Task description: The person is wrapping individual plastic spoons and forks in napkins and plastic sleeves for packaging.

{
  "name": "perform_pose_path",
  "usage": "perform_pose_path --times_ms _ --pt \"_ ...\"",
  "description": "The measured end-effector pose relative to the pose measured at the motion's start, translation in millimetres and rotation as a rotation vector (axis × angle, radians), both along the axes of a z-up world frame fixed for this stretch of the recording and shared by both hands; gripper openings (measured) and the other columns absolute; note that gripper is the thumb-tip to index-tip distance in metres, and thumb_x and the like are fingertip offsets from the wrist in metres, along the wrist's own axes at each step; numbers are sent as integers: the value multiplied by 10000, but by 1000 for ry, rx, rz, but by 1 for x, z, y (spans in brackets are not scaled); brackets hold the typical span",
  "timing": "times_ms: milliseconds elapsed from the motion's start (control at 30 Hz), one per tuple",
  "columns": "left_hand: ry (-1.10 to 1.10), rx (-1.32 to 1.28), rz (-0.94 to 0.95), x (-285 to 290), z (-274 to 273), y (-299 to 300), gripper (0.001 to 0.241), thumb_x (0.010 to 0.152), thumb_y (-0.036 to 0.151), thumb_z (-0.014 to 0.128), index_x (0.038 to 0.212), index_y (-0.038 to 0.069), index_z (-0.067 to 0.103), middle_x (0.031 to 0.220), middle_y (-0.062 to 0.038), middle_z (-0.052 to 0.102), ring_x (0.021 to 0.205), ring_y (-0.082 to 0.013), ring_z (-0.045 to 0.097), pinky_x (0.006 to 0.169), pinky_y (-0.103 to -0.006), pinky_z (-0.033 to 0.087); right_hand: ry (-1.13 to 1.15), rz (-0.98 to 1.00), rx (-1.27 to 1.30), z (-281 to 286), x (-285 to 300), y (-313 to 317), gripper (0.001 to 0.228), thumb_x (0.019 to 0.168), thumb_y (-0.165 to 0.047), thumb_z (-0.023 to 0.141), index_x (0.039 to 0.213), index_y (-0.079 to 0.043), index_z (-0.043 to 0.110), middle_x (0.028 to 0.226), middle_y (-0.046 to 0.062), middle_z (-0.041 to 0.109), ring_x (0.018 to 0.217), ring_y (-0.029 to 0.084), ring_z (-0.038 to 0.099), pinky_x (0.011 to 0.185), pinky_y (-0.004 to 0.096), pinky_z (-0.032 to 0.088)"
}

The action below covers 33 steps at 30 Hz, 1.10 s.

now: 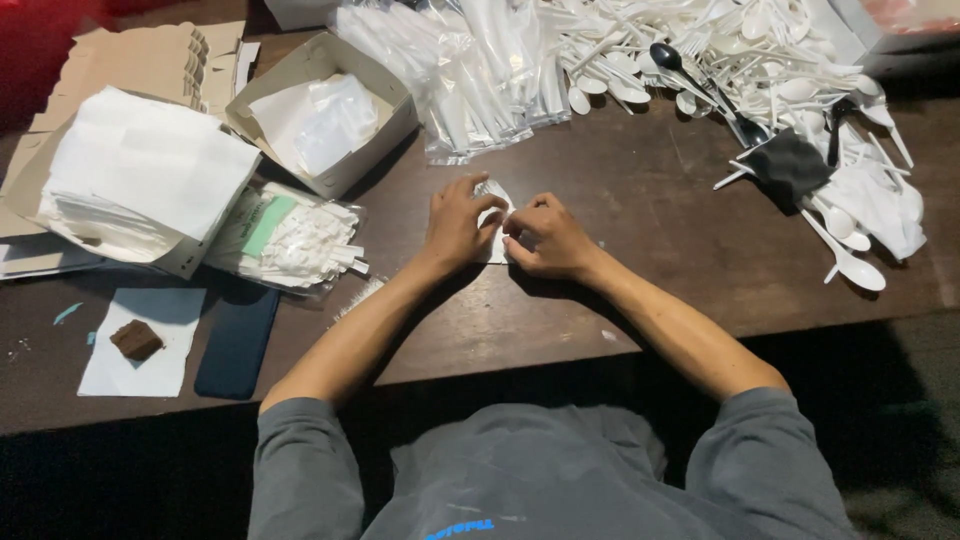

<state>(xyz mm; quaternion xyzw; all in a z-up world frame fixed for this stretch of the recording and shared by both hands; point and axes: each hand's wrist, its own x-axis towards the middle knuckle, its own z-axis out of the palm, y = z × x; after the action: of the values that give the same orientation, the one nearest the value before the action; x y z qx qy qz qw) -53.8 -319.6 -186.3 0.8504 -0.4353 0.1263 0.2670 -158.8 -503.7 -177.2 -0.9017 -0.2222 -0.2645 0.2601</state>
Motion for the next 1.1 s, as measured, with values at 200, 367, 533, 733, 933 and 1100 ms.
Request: perform_pose_path --times_ms 200,367,533,733,933,1100 --pt "103 6 24 -2 3 -1 125 908 308 734 1032 326 726 1406 -92 588 1250 -358 608 989 -519 434 -144 -142 8 -4 10 -11 106 841 -203 787 908 -177 710 760 -6 671 741 224 674 778 365 493" --pt "131 -9 8 1 6 2 85 888 313 750 969 299 731 1416 -75 593 1279 -323 604 1015 -510 427 82 -173 -33 6 4 -12 61 796 -175 760 795 -138 711 704 50 644 727 267 661 718 379 523" --pt "133 -14 -15 13 3 4 79 869 287 768 944 264 758 1470 -124 561 1304 -387 586 1002 -552 441 175 -208 -40 11 3 -11 28 794 -177 754 790 -150 759 709 43 670 731 236 652 710 340 529" --pt "183 61 -154 37 15 26 183 833 154 742 917 315 750 1414 -48 571 1316 -401 567 1013 -563 471 182 -243 -124 19 -1 -11 91 801 -210 723 762 -132 750 755 76 687 772 254 645 684 358 552" --pt "333 479 -299 25 59 44 301 740 352 850 1038 357 808 1600 -228 403 1469 -610 250 1140 -743 238 209 -249 -132 19 -3 -10 92 796 -200 708 764 -125 750 790 90 680 809 268 641 700 376 552" --pt "228 470 -306 31 38 37 257 752 367 856 1002 393 805 1634 -184 356 1472 -613 217 1124 -780 241 210 -250 -129 16 -1 -13 96 773 -236 732 770 -140 737 792 84 642 814 281 629 690 392 550"
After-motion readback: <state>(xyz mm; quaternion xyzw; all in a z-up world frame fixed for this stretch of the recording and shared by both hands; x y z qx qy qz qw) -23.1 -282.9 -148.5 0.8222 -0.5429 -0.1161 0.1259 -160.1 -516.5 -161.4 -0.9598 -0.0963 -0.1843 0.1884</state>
